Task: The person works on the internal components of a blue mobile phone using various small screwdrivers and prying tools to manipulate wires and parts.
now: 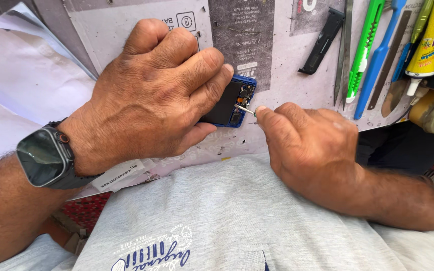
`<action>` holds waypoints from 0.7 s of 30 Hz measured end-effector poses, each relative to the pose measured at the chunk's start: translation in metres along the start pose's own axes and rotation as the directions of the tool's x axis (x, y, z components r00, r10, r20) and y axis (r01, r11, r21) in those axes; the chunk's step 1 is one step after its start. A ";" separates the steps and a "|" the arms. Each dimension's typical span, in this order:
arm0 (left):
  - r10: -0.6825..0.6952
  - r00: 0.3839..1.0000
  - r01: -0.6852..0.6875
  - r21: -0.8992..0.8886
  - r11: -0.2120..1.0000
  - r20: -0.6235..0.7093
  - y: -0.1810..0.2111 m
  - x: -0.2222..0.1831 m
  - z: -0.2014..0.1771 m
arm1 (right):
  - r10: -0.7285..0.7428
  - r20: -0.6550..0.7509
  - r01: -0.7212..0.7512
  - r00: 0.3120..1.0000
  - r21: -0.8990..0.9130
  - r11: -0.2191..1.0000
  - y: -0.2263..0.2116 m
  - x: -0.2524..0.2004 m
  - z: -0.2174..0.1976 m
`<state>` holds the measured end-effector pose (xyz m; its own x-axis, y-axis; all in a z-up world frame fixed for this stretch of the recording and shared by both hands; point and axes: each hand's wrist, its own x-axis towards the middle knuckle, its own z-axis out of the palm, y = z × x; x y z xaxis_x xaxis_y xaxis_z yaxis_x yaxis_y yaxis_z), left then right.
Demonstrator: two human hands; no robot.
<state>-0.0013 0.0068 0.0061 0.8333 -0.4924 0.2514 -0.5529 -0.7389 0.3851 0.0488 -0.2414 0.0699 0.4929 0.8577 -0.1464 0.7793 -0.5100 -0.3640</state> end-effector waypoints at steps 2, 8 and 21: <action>-0.002 1.000 0.002 -0.016 1.000 0.003 0.000 0.001 0.001 | 0.011 -0.029 -0.009 1.000 0.080 0.997 0.007 -0.002 0.007; -0.006 1.000 0.006 -0.076 0.997 -0.001 -0.001 0.002 0.000 | -0.011 -0.135 0.048 0.991 0.271 0.962 0.026 -0.009 0.031; -0.015 0.997 0.024 -0.123 0.992 0.073 0.000 0.008 -0.004 | -0.017 -0.200 0.084 0.980 0.334 0.939 0.036 -0.017 0.045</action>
<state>0.0052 0.0051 0.0114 0.8388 -0.5137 0.1803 -0.5283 -0.6879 0.4976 0.0514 -0.2716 0.0182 0.5470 0.8358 0.0467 0.6441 -0.3846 -0.6612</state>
